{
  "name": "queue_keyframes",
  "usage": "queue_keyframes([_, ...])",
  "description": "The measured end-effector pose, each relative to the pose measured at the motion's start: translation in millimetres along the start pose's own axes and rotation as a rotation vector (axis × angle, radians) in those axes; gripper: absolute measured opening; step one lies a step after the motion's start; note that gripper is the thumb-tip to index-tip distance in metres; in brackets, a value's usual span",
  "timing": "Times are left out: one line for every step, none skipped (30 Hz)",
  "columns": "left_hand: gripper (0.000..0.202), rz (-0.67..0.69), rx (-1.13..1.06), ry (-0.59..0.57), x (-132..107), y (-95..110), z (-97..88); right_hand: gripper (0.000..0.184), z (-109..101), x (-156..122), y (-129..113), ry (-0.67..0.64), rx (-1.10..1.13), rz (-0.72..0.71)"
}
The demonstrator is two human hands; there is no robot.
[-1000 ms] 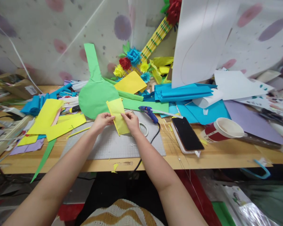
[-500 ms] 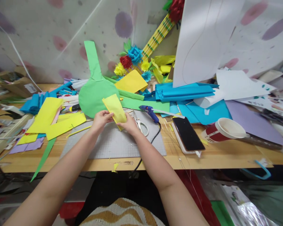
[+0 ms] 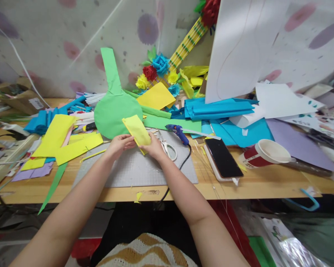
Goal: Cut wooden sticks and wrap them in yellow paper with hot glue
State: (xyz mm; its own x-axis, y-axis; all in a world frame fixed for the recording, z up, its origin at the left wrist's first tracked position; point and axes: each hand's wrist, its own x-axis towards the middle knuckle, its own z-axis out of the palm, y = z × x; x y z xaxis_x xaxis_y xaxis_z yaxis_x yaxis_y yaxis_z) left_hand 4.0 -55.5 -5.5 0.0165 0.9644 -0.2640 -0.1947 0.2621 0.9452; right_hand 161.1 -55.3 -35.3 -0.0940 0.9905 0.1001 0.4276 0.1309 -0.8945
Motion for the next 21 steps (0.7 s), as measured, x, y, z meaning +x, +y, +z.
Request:
queue_keyframes([0.023, -0.021, 0.014, -0.005, -0.8, -1.4, -0.6, 0.049, 0.3, 0.1, -0.5, -0.003, -0.003, 0.003])
queue_keyframes([0.023, -0.035, 0.020, 0.000, -1.2, -3.3, -0.6, 0.049, 0.4, 0.2, -0.9, -0.006, -0.006, 0.007])
queue_keyframes([0.022, -0.030, 0.013, 0.022, -1.1, -5.6, -0.1, 0.049, 0.3, 0.6, -1.3, -0.007, -0.010, 0.012])
queue_keyframes([0.022, -0.007, -0.005, 0.056, -0.5, -8.1, 0.8, 0.049, 0.0, 1.1, -1.5, -0.004, -0.015, 0.014])
queue_keyframes([0.022, 0.017, -0.030, 0.091, 0.4, -10.7, 1.8, 0.049, -0.8, 1.8, -1.7, 0.001, -0.022, 0.014])
queue_keyframes([0.022, 0.035, -0.057, 0.126, 1.5, -13.1, 2.7, 0.049, -2.0, 2.7, -1.9, 0.012, -0.032, 0.012])
queue_keyframes([0.021, 0.046, -0.085, 0.155, 2.8, -15.2, 3.3, 0.049, -3.7, 3.8, -2.3, 0.023, -0.045, 0.008])
queue_keyframes([0.021, 0.051, -0.110, 0.179, 3.9, -16.8, 3.6, 0.049, -5.9, 4.9, -3.1, 0.031, -0.056, 0.004])
queue_keyframes([0.022, 0.054, -0.133, 0.194, 4.9, -18.0, 3.3, 0.048, -8.6, 5.9, -4.3, 0.028, -0.057, 0.004])
queue_keyframes([0.022, 0.059, -0.156, 0.205, 5.5, -18.7, 2.7, 0.047, -11.8, 6.8, -5.8, 0.012, -0.044, 0.014])
queue_keyframes([0.022, 0.068, -0.177, 0.214, 5.9, -19.0, 1.7, 0.046, -15.6, 7.5, -7.8, -0.014, -0.015, 0.030])
queue_keyframes([0.021, 0.081, -0.196, 0.226, 6.1, -19.0, 0.5, 0.045, -20.1, 7.9, -9.9, -0.042, 0.029, 0.044])
queue_keyframes([0.020, 0.094, -0.214, 0.240, 6.0, -18.9, -0.7, 0.043, -25.4, 7.7, -12.2, -0.069, 0.079, 0.058])
queue_keyframes([0.019, 0.105, -0.230, 0.253, 5.7, -18.7, -1.8, 0.042, -31.6, 6.8, -14.2, -0.086, 0.127, 0.066])
queue_keyframes([0.018, 0.115, -0.241, 0.267, 5.4, -18.5, -2.9, 0.040, -39.0, 5.2, -15.9, -0.089, 0.162, 0.064])
queue_keyframes([0.018, 0.118, -0.247, 0.278, 5.1, -18.4, -3.9, 0.039, -47.4, 2.6, -17.0, -0.100, 0.178, 0.070])
queue_keyframes([0.018, 0.116, -0.250, 0.281, 4.7, -18.3, -4.8, 0.039, -57.1, -1.1, -17.3, -0.108, 0.180, 0.077])
queue_keyframes([0.018, 0.110, -0.250, 0.277, 4.4, -18.4, -5.6, 0.038, -67.8, -5.8, -16.7, -0.132, 0.150, 0.083])
queue_keyframes([0.018, 0.102, -0.249, 0.267, 4.1, -18.5, -6.5, 0.036, -79.3, -11.3, -15.2, -0.168, 0.079, 0.093])
queue_keyframes([0.018, 0.093, -0.250, 0.254, 3.9, -18.6, -7.4, 0.033, -91.3, -17.4, -12.9, -0.194, -0.022, 0.095])
queue_keyframes([0.018, 0.087, -0.250, 0.242, 3.6, -18.8, -8.3, 0.030, -103.3, -23.7, -9.7, -0.214, -0.159, 0.098])
